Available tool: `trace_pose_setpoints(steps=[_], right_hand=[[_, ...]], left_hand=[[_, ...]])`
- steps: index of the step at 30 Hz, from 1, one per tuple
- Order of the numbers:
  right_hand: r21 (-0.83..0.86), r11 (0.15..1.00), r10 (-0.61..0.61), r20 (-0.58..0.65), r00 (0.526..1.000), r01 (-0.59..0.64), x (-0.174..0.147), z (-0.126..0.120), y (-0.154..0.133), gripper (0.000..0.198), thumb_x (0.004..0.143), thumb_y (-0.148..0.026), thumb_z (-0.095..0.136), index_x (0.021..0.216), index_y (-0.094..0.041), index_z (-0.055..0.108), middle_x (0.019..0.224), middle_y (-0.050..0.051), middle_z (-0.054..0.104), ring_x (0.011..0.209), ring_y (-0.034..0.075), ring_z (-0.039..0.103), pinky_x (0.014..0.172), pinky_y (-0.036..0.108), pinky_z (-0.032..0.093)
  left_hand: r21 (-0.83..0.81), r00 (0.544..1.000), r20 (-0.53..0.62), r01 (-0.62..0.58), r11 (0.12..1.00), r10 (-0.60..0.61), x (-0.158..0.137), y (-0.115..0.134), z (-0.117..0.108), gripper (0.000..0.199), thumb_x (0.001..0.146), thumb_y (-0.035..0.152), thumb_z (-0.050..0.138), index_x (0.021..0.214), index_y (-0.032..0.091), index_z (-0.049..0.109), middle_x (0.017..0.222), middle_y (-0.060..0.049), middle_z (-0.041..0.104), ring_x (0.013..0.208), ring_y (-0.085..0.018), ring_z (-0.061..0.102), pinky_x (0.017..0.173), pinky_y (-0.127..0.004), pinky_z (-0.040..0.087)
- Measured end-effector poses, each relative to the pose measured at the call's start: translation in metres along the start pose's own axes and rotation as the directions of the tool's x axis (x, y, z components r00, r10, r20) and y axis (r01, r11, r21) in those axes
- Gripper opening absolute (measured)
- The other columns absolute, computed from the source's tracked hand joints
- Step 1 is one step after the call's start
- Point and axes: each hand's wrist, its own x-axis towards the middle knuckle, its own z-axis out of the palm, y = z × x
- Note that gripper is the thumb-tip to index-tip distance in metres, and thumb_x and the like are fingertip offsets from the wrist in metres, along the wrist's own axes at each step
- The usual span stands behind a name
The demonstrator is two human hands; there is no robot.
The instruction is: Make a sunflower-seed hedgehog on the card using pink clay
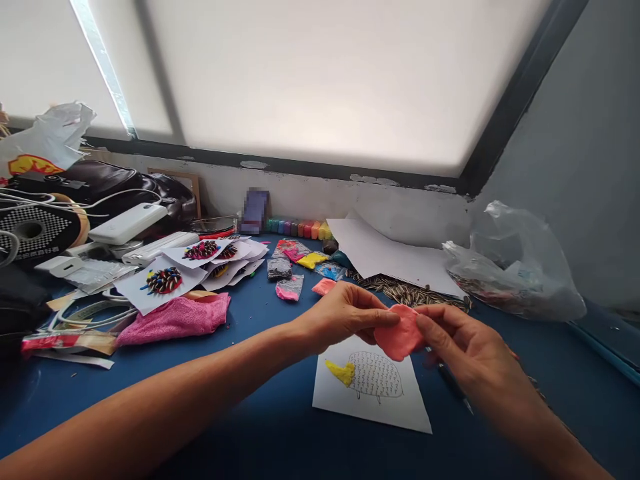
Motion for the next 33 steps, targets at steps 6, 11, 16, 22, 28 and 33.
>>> trace_pose_setpoints(steps=[6,11,16,22,28,33], right_hand=[[0.055,0.998,-0.035,0.042,0.999,0.033,0.0,0.0,-0.002,0.041,0.077,-0.062,0.065,0.082,-0.021,0.07,0.077,0.005,0.073,0.069,0.018,0.067,0.06,0.025,0.055],[0.135,0.991,-0.022,0.005,1.0,0.021,0.001,0.0,-0.001,0.055,0.073,-0.06,0.071,0.109,-0.02,0.066,0.092,0.008,0.076,0.081,0.023,0.072,0.077,0.035,0.058],[0.03,0.999,-0.047,0.07,0.996,0.045,-0.001,0.002,-0.01,0.033,0.074,-0.058,0.07,0.077,-0.026,0.071,0.071,0.003,0.075,0.068,0.022,0.071,0.065,0.032,0.059],[0.043,0.998,0.038,0.014,0.999,-0.038,0.009,0.005,-0.003,0.042,0.071,-0.064,0.068,0.08,-0.023,0.068,0.065,0.003,0.072,0.063,0.019,0.068,0.063,0.03,0.057],[0.068,0.996,0.053,0.156,0.986,-0.064,0.011,0.011,0.009,0.053,0.071,-0.068,0.066,0.091,-0.019,0.07,0.081,0.007,0.074,0.072,0.019,0.068,0.063,0.028,0.056],[0.042,0.998,0.027,0.204,0.979,-0.037,0.008,0.014,0.019,0.046,0.076,-0.065,0.063,0.085,-0.02,0.07,0.074,0.005,0.072,0.066,0.018,0.065,0.058,0.027,0.055]], left_hand=[[-0.003,0.991,0.135,0.024,1.0,-0.023,-0.001,-0.002,-0.004,0.042,0.073,0.047,0.078,0.094,0.012,0.071,0.081,-0.006,0.071,0.069,-0.012,0.066,0.07,-0.026,0.051],[0.096,0.985,0.174,-0.016,0.995,-0.001,0.0,-0.004,-0.006,0.042,0.071,0.05,0.078,0.086,0.012,0.068,0.074,-0.004,0.068,0.067,-0.012,0.065,0.064,-0.024,0.049],[0.298,0.973,0.228,-0.106,0.948,0.038,0.002,0.006,-0.018,0.043,0.079,0.05,0.07,0.1,0.013,0.069,0.074,-0.004,0.066,0.067,-0.013,0.063,0.06,-0.023,0.047],[0.559,0.995,-0.022,-0.065,0.826,0.093,-0.003,0.01,-0.044,0.025,0.088,0.03,0.055,0.096,0.01,0.068,0.082,-0.006,0.067,0.066,-0.011,0.059,0.062,-0.024,0.047],[0.638,0.975,0.198,-0.206,0.742,0.1,-0.027,0.0,-0.044,0.055,0.076,0.036,0.073,0.127,0.017,0.059,0.126,-0.01,0.062,0.116,-0.023,0.055,0.094,-0.033,0.046],[0.766,0.965,0.245,-0.253,0.592,0.094,-0.031,-0.021,-0.035,0.079,0.062,0.042,0.085,0.131,0.019,0.055,0.131,-0.013,0.057,0.126,-0.032,0.046,0.108,-0.047,0.033]])
